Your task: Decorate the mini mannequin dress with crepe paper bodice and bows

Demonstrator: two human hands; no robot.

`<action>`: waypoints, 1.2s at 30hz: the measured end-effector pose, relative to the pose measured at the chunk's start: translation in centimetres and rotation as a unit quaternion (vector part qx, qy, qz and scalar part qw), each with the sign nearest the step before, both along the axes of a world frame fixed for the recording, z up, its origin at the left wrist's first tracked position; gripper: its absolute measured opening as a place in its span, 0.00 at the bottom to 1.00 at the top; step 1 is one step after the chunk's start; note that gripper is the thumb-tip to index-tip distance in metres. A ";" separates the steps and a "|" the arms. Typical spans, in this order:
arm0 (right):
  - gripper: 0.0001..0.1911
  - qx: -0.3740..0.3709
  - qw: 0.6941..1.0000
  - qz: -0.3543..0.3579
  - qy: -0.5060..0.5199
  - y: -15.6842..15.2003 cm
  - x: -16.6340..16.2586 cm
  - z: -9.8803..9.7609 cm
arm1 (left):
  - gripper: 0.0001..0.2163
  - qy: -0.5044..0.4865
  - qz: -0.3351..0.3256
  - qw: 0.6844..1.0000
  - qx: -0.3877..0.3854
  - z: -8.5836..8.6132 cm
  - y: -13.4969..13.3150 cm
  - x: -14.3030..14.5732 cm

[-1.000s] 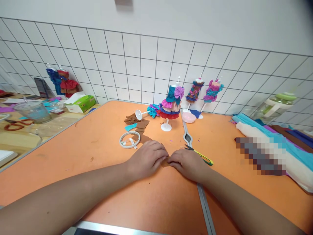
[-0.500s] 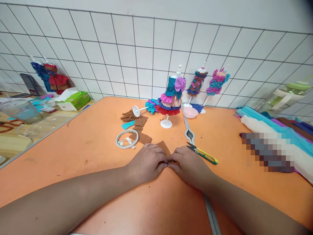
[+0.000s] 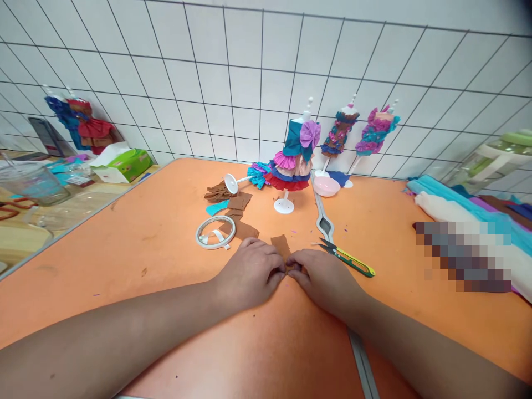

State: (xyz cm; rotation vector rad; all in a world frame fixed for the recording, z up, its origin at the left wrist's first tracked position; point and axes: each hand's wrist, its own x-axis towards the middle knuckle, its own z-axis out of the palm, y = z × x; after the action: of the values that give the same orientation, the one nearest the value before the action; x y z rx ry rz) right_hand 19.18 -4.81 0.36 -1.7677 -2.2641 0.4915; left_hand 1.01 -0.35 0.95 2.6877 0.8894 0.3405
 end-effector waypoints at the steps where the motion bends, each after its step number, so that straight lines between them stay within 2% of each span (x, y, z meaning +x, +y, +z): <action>1: 0.08 -0.004 1.000 0.000 -0.003 0.0 0.0 0.1 | 0.07 0.000 0.002 1.000 0.003 0.0 0.0 0.0; 5: 0.12 -0.002 1.000 0.013 -0.024 0.1 0.0 0.2 | 0.08 -0.004 0.007 1.000 0.010 0.0 -0.1 0.0; 13: 0.07 0.008 1.000 -0.012 0.000 0.0 -0.1 -0.1 | 0.09 0.014 0.010 0.999 0.047 0.0 0.0 -0.2; 19: 0.12 0.004 1.000 0.008 -0.028 0.1 -0.1 0.0 | 0.09 0.019 0.013 0.999 0.028 0.0 0.0 -0.1; 24: 0.09 0.007 1.000 -0.005 -0.016 0.0 -0.2 0.0 | 0.10 0.034 0.019 0.999 0.010 -0.1 0.2 0.0; 36: 0.11 0.032 0.998 -0.005 -0.056 -0.1 -0.4 -0.2 | 0.10 0.028 0.004 0.998 0.048 0.0 0.2 0.0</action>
State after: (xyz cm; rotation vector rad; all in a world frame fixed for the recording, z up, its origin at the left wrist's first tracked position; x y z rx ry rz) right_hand 18.82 -4.92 0.19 -1.8169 -2.3145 0.3219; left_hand 0.99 -0.13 0.95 2.7947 0.9219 0.3187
